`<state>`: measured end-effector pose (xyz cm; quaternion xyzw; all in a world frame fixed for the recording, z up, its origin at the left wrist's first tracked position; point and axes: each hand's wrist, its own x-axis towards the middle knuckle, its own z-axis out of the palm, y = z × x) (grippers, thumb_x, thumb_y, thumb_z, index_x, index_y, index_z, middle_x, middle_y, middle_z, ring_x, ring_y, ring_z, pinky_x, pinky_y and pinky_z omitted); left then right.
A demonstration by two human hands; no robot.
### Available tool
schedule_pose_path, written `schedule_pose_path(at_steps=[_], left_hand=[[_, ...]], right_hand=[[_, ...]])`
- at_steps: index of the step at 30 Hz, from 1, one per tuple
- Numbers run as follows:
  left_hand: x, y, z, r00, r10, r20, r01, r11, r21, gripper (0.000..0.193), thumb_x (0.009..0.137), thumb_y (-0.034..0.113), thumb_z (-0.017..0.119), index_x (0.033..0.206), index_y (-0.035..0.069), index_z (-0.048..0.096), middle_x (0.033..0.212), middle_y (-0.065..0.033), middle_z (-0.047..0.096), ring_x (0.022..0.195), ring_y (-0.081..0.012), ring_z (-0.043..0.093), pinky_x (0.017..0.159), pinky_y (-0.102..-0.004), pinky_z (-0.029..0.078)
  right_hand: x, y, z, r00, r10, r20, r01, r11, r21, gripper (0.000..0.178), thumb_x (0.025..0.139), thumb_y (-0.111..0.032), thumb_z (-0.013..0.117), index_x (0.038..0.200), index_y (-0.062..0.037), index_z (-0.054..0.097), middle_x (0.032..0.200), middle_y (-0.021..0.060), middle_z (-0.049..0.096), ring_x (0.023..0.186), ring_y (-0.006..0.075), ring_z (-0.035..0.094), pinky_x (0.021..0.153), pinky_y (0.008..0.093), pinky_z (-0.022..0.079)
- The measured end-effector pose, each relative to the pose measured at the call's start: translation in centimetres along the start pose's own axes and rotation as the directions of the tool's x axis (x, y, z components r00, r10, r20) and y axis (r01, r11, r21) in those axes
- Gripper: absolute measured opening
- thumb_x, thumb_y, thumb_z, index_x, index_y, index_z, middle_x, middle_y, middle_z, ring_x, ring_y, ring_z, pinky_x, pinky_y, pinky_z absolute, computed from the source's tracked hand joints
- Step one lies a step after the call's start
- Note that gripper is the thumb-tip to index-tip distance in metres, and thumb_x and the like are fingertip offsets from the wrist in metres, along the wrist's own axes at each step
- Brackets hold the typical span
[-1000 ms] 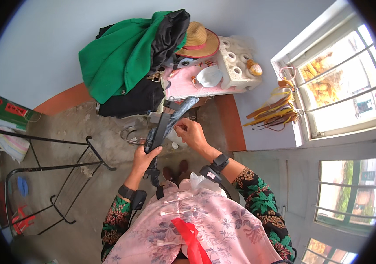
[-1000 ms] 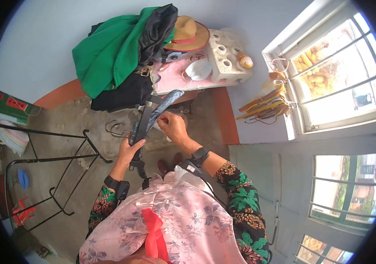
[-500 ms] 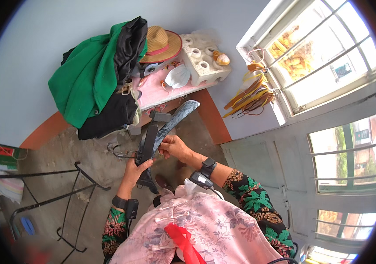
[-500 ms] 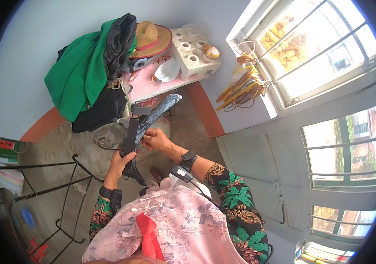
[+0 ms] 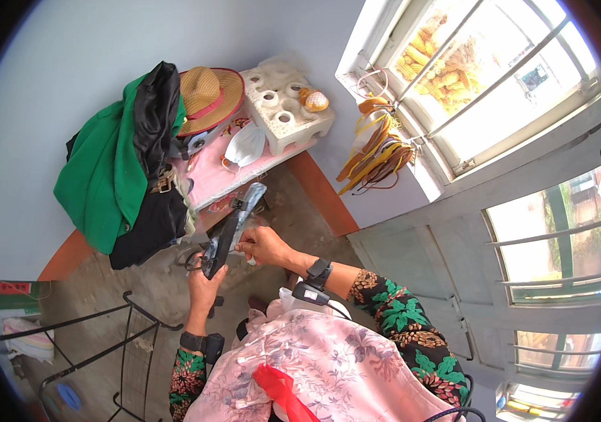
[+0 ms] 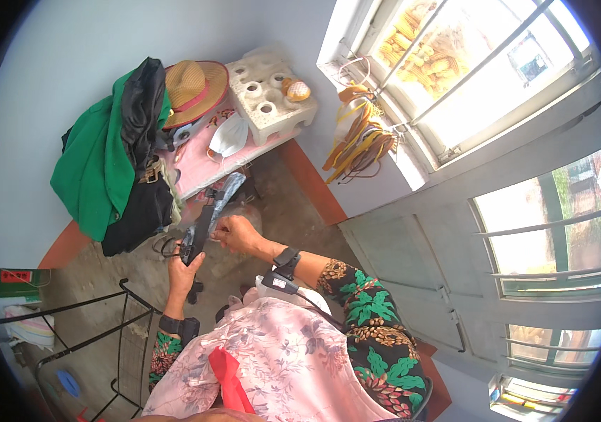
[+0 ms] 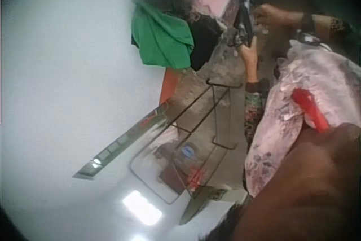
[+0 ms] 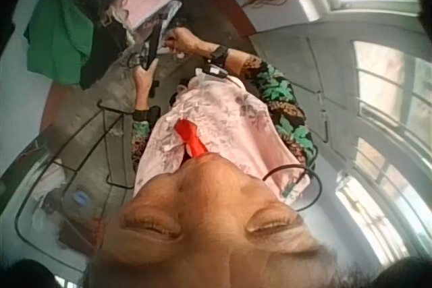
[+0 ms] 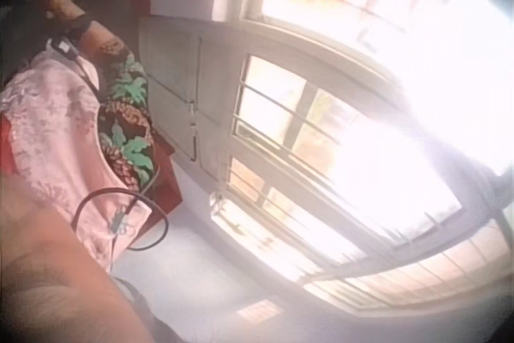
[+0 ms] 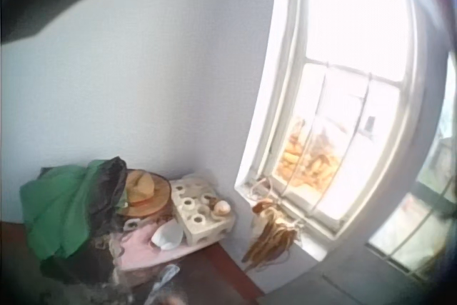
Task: The person ties a white plastic bag, places it on a table, then picks up a black strap and ties it with a pink string. They walk across the room, pick up several plastic hangers, and place them on a wooden cabinet.
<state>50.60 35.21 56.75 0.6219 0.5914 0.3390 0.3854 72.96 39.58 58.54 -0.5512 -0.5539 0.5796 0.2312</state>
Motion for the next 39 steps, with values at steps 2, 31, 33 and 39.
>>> schedule_pose_path(at_steps=[2,31,33,39], left_hand=[[1.3,0.5,0.9,0.99,-0.138,0.038,0.136,0.989,0.05,0.043,0.079,0.024,0.082,0.107,-0.002,0.062,0.091,-0.0146,0.07,0.081,-0.0265,0.068,0.076,-0.0379,0.053],[6.3,-0.8,7.3,0.946,-0.268,0.181,0.31,0.913,-0.266,0.033,0.082,0.019,0.081,0.105,0.004,0.063,0.09,0.0007,0.066,0.076,-0.0084,0.058,0.07,-0.0267,0.049],[6.3,-0.6,7.2,0.95,-0.262,0.172,0.3,0.92,-0.253,0.033,0.082,0.019,0.081,0.105,0.004,0.063,0.09,0.0007,0.066,0.076,-0.0087,0.058,0.07,-0.0269,0.049],[5.9,-0.4,6.5,0.967,-0.201,0.156,0.228,0.957,-0.182,0.033,0.082,0.018,0.081,0.105,0.002,0.063,0.088,-0.0001,0.065,0.076,-0.009,0.058,0.07,-0.0269,0.049]], right_hand=[[0.0,0.0,-1.5,1.0,-0.001,0.018,0.001,1.0,0.005,0.022,0.094,-0.021,0.068,0.093,0.0018,0.068,0.065,0.0052,0.065,0.05,0.012,0.058,0.048,0.0307,0.047],[-11.2,6.3,-44.8,0.545,-0.485,-0.684,-0.38,0.584,-0.717,0.007,0.083,-0.015,0.073,0.084,-0.0095,0.07,0.091,0.0075,0.061,0.087,0.0271,0.064,0.074,0.0396,0.052],[-10.4,7.9,-44.6,0.603,-0.569,-0.559,-0.405,0.385,-0.829,0.005,0.079,-0.013,0.072,0.082,-0.01,0.069,0.092,0.0079,0.059,0.094,0.0279,0.062,0.078,0.0415,0.051],[-8.9,7.5,-43.4,0.529,-0.666,-0.526,-0.421,0.333,-0.844,0.01,0.081,-0.017,0.071,0.089,-0.0121,0.069,0.098,0.0056,0.057,0.099,0.0256,0.059,0.082,0.0395,0.05]])
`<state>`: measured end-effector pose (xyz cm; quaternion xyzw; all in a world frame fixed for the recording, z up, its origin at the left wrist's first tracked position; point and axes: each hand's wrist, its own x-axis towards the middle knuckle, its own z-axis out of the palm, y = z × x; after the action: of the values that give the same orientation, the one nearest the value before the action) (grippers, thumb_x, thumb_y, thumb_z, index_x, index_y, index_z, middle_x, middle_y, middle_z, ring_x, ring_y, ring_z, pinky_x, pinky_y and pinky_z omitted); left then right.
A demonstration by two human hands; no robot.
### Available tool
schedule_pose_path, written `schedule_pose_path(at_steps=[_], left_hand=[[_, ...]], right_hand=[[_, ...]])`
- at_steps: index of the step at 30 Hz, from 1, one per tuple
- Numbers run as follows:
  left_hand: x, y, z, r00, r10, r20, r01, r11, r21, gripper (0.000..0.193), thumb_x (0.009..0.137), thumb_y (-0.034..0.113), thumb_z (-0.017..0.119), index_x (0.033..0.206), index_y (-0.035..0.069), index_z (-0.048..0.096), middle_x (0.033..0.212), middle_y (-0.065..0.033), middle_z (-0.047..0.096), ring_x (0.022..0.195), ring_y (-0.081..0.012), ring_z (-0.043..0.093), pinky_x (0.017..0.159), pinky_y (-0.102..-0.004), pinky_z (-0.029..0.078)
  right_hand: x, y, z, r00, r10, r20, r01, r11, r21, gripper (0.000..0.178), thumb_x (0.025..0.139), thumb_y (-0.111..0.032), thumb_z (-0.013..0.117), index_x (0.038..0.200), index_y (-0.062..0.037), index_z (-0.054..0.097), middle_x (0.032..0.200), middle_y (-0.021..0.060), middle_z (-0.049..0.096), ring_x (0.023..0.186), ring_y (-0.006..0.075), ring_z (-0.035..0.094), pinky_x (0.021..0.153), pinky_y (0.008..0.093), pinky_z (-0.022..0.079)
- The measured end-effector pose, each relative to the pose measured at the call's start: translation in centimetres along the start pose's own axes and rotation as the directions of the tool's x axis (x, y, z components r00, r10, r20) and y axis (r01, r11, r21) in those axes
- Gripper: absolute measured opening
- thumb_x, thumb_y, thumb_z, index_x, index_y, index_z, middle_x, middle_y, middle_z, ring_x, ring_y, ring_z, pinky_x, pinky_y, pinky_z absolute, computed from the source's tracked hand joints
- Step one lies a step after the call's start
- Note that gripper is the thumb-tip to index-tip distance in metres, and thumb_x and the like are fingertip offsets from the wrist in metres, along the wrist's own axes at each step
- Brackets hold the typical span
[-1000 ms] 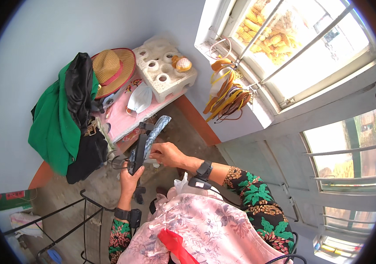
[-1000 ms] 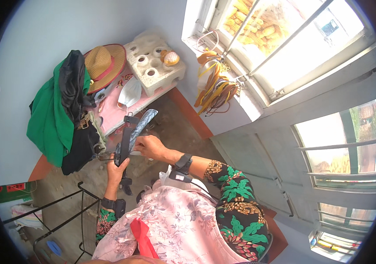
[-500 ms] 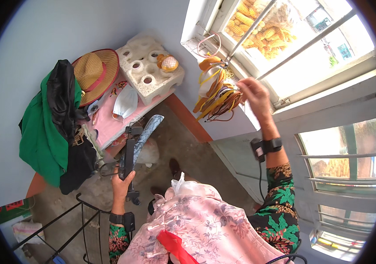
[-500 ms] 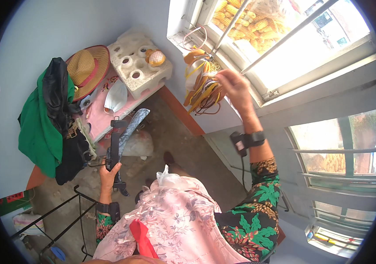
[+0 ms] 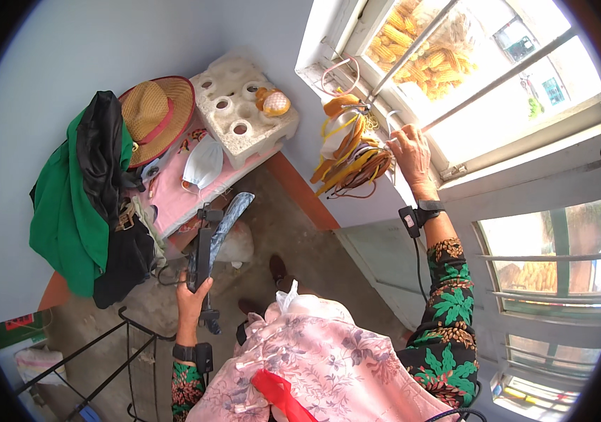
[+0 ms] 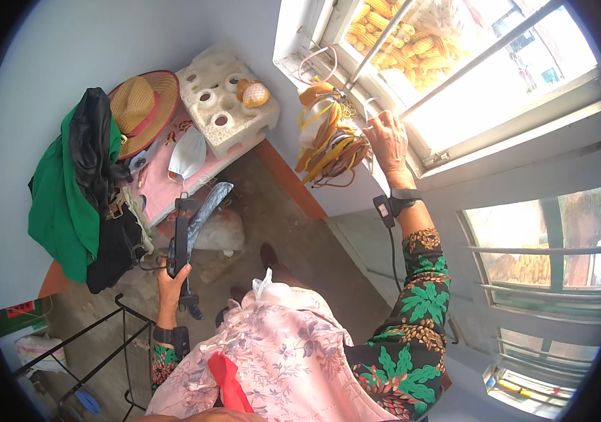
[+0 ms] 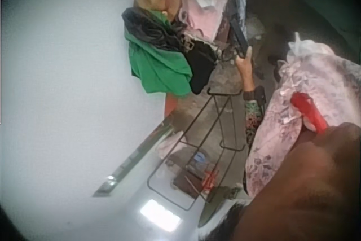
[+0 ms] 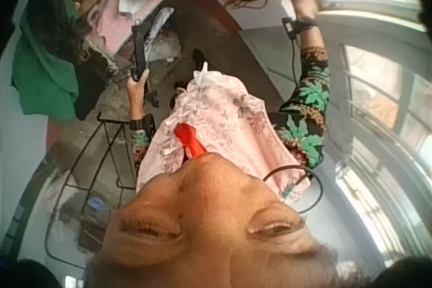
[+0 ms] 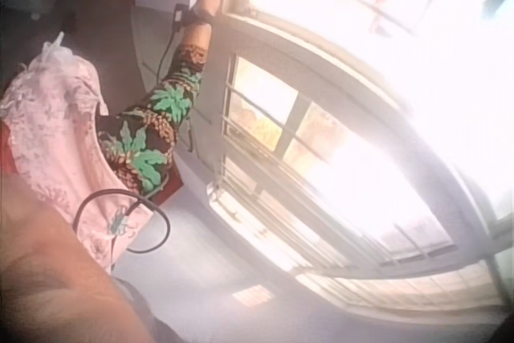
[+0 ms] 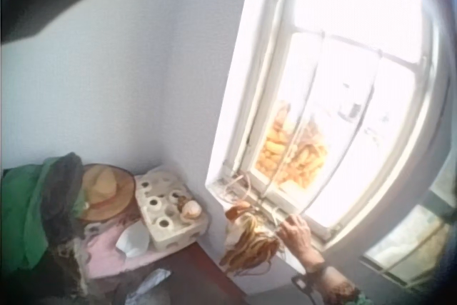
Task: The person ties a white plastic bag, places it on a table, then picks up a black strap and ties it with a pink string. They walk across the room, pick up several plastic hangers, and place them on a wooden cabinet.
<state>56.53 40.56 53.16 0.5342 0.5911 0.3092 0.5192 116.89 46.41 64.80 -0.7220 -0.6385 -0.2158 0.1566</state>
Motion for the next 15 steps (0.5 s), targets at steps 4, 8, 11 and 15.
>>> schedule_pose_path(at_steps=[4,8,11,15], left_hand=[[-0.5,-0.6,-0.3,0.999,-0.036,-0.01,0.036,0.999,-0.036,0.033,0.082,0.017,0.081,0.106,0.003,0.063,0.089,0.001,0.065,0.077,-0.0084,0.058,0.072,-0.0261,0.049],[-0.8,-0.7,-0.3,0.995,-0.098,-0.024,0.096,0.993,-0.065,0.032,0.082,0.017,0.08,0.106,0.003,0.063,0.089,0.001,0.066,0.077,-0.0083,0.058,0.071,-0.026,0.048],[-1.0,-0.1,-0.1,0.996,-0.073,-0.059,0.07,0.996,-0.055,0.033,0.082,0.017,0.08,0.106,0.003,0.063,0.089,0.0009,0.066,0.077,-0.0079,0.058,0.071,-0.0259,0.049],[-1.3,0.7,0.1,0.989,-0.114,-0.092,0.112,0.993,-0.022,0.034,0.081,0.019,0.082,0.101,0.001,0.062,0.087,-0.0025,0.066,0.076,-0.0105,0.059,0.07,-0.0286,0.05]], right_hand=[[2.8,-1.9,-0.4,0.999,0.017,-0.036,-0.016,0.999,0.044,0.009,0.087,-0.021,0.068,0.09,-0.0124,0.069,0.095,0.0065,0.06,0.095,0.0276,0.062,0.08,0.0402,0.05],[7.7,-4.2,1.6,0.985,0.171,0.028,-0.172,0.958,0.228,0.014,0.092,-0.024,0.063,0.093,-0.0111,0.069,0.095,0.0095,0.064,0.085,0.0334,0.066,0.074,0.0431,0.052],[13.1,-5.6,6.0,0.957,0.287,0.047,-0.287,0.903,0.319,0.023,0.091,-0.028,0.063,0.089,-0.0076,0.073,0.084,0.0127,0.07,0.074,0.0314,0.068,0.07,0.0401,0.053],[19.1,-5.8,13.6,0.696,0.505,0.51,-0.71,0.381,0.592,0.029,0.092,-0.027,0.065,0.096,0.0019,0.069,0.074,0.0157,0.071,0.047,0.0177,0.06,0.042,0.0345,0.045]])
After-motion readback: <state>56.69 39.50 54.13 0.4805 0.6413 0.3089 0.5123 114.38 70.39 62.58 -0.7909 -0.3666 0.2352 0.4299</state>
